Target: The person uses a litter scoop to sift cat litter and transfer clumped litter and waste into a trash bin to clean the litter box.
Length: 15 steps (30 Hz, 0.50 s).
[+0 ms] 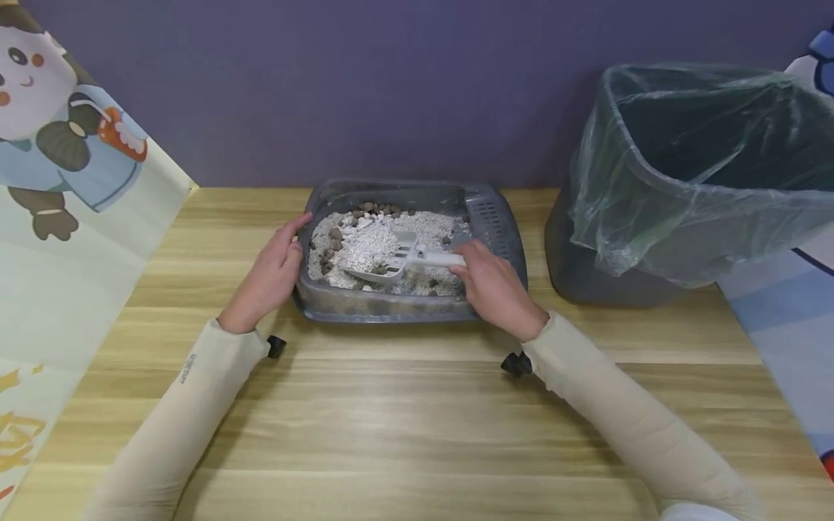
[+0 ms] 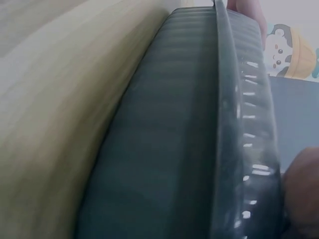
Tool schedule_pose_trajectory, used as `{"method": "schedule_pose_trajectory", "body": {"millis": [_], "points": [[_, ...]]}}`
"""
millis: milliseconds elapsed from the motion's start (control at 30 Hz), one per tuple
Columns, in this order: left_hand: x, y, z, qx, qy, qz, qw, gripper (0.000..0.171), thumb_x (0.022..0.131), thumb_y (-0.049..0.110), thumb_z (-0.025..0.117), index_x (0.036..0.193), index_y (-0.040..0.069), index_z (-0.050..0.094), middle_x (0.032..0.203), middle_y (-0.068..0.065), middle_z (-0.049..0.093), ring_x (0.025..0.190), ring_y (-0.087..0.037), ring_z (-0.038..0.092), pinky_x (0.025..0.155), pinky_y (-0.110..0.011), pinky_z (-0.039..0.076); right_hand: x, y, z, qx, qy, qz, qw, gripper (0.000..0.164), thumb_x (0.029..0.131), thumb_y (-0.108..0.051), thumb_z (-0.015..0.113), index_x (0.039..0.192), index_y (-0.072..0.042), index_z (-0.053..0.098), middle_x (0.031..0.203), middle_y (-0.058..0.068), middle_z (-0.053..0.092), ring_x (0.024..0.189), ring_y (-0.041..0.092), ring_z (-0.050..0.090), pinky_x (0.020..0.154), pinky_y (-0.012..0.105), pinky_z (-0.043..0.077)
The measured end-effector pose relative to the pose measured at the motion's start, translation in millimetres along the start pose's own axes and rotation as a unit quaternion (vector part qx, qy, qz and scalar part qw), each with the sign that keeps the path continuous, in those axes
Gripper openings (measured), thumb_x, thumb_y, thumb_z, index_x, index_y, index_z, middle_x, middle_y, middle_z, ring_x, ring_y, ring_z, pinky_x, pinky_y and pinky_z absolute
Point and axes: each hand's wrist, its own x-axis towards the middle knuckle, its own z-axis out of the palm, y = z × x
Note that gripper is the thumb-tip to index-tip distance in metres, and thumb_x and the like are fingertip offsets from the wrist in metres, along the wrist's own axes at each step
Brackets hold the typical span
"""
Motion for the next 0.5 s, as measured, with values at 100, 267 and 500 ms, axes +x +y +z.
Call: {"method": "schedule_pose_trajectory", "body": {"millis": [100, 267, 500], "points": [[0.8, -1.3, -2.5, 0.003, -0.001, -0.010, 0.9999, 0.048, 0.100, 0.019, 0.028, 0.147, 0.012, 0.032, 0.148, -0.010, 0.034, 0.134, -0.029, 0.029, 0.109, -0.047, 0.024, -2.9, 2.1, 3.9, 0.013, 0.024, 0.003, 1.000, 0.027, 0.099, -0.017, 0.049, 0.119, 0.000, 0.054, 0.089, 0.006, 0.050, 0.061, 0.017, 0.041, 0.053, 0.033, 0.037], [1.0, -3.0, -0.3, 0.003, 0.016, -0.010, 0.9998, 0.045, 0.098, 0.016, 0.030, 0.142, 0.008, 0.038, 0.145, -0.011, 0.037, 0.133, -0.031, 0.031, 0.109, -0.047, 0.024, -5.2, 4.5, 11.8, 0.023, 0.074, 0.006, 0.997, 0.029, 0.098, -0.018, 0.050, 0.120, 0.001, 0.054, 0.091, 0.007, 0.051, 0.063, 0.018, 0.043, 0.055, 0.034, 0.038], [3.4, -0.3, 3.0, 0.007, 0.021, -0.004, 0.9997, 0.046, 0.098, 0.017, 0.030, 0.143, 0.008, 0.037, 0.145, -0.014, 0.037, 0.132, -0.033, 0.032, 0.108, -0.047, 0.025, -7.9, 8.0, 12.3, 0.024, 0.121, 0.006, 0.992, 0.029, 0.097, -0.016, 0.050, 0.120, 0.000, 0.051, 0.089, 0.007, 0.050, 0.065, 0.019, 0.042, 0.056, 0.034, 0.036]]}}
